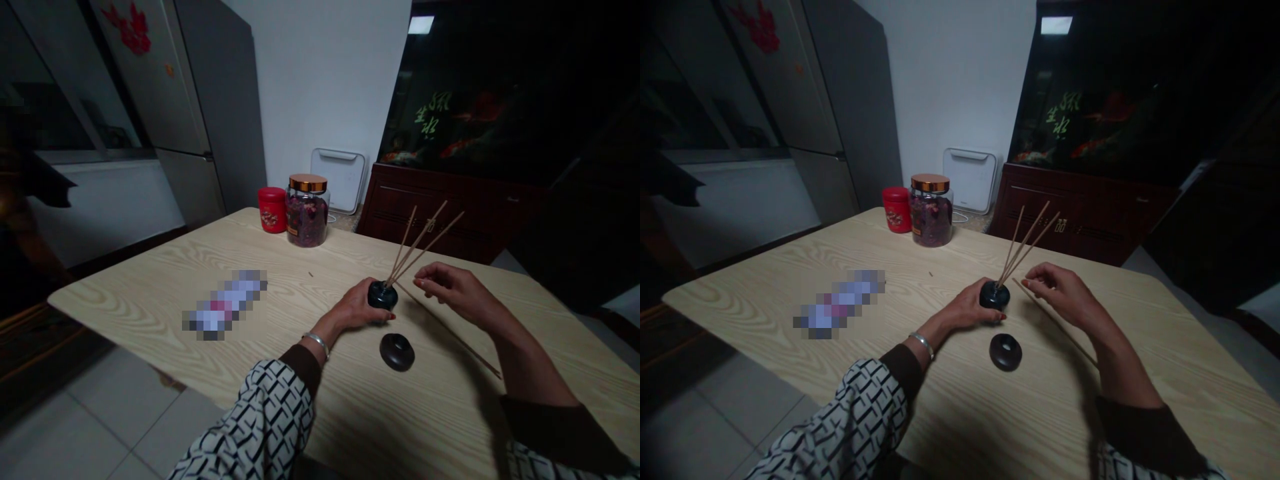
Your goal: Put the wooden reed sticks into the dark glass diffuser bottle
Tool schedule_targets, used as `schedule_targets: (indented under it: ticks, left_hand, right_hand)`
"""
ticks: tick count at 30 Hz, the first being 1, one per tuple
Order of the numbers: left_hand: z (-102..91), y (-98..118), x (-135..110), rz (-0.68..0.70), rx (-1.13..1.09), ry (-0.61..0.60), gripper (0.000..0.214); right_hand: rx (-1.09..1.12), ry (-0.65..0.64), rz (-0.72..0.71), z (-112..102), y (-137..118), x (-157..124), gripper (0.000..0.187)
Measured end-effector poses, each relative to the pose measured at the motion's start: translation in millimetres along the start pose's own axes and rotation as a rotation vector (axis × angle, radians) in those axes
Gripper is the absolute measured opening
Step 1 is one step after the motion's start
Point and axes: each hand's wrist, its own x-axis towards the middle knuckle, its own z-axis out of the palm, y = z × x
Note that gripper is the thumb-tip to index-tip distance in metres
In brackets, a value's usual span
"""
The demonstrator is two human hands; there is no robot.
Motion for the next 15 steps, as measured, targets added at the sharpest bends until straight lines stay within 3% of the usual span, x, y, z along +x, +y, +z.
schedule_targets:
  ticks: [3,6,10,15]
  left_hand:
    - [0.1,-0.4,-0.1,0.0,-0.016,-0.008,0.067]
    - [0.6,-2.9,1.0,-0.002,-0.019,-0.007,0.066]
    - [0.5,-5.8,2.0,0.0,-0.002,-0.012,0.066]
    - [-0.7,-2.7,0.9,-0.005,0.02,-0.013,0.066]
  right_hand:
    - [-0.36,-0.116,0.169,-16.8,34.1,-3.8,0.025]
    - [-0.629,-0.266,0.352,-15.6,60.7,-6.5,0.018]
    - [-0.663,-0.367,0.417,-3.4,78.2,-6.8,0.021]
    - [-0.539,-0.387,0.323,4.2,89.5,-4.9,0.01]
